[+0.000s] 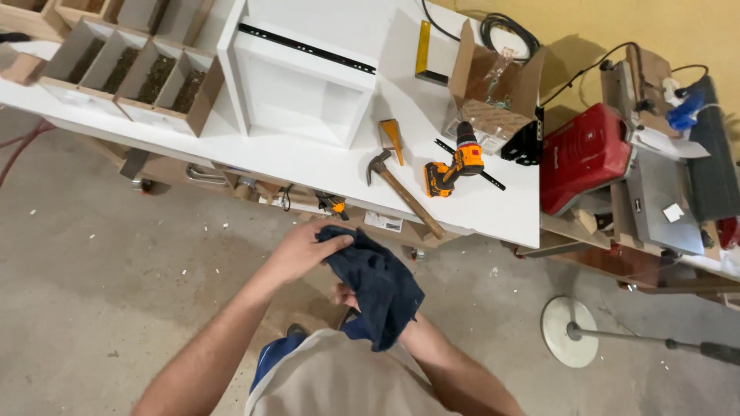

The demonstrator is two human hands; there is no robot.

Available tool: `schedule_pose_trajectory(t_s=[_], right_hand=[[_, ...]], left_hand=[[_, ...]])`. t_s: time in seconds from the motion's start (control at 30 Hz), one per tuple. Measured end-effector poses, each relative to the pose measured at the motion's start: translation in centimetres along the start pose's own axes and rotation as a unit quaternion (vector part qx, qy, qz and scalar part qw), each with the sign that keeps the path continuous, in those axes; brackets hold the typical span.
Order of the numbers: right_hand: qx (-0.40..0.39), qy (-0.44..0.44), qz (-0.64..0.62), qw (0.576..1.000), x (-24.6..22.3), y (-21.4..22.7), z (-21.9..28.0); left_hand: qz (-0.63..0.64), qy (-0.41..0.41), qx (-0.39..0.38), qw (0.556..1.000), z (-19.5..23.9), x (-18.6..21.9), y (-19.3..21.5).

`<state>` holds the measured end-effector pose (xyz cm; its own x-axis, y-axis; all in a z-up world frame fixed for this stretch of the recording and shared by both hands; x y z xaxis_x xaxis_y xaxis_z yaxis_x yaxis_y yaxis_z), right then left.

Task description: Attaching metal drawer slides to wooden panels using a power drill and screws

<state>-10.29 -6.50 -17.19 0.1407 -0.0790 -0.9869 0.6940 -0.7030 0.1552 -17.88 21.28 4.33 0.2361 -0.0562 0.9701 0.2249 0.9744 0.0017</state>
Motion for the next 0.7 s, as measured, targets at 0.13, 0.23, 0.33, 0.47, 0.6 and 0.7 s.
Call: schedule_pose_trajectory(t_s=[0.13, 0.23, 0.33, 0.47, 0.6, 0.7], right_hand=[[0.104, -0.111, -0.147, 0.977, -3.4, -6.1, -3.1], [0.182, -0.181, -0.249, 0.934, -6.0, -8.9, -4.0], [0.249, -0.259, -0.343, 0.868, -8.9, -10.8, -3.8], [0.236, -0.338, -0.23, 0.882, -8.4, -11.3, -3.4], [0.207, -0.343, -0.189, 0.896, -12.3, -11.4, -4.5], [0.098, -0.349, -0.063, 0.93, -18.7, -10.8, -5.0]], left_hand=[[-0.387, -0.006, 0.188, 0.903, 0.1, -4.1, 0.5], [-0.654, -0.097, 0.098, 0.744, 3.7, -0.6, -5.8], [-0.639, -0.087, 0.053, 0.762, 2.8, -5.8, -7.4], [-0.612, -0.083, -0.012, 0.787, 1.4, -12.9, -6.9], [-0.487, -0.04, -0.129, 0.863, 1.8, -10.1, -4.9], [-0.459, -0.04, -0.121, 0.879, 3.4, -6.6, -3.8]])
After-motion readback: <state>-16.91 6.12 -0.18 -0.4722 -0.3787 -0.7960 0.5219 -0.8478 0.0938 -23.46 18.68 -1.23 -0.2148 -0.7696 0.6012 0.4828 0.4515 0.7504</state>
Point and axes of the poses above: each hand's wrist, its own z-axis away from the middle knuckle, its own y-axis out of the back of the hand, x = y × z, the point moved 2 cm from there along -z, towards the middle knuckle, and after that the axes turned 15 degrees about -x, right-handed, at the moved point
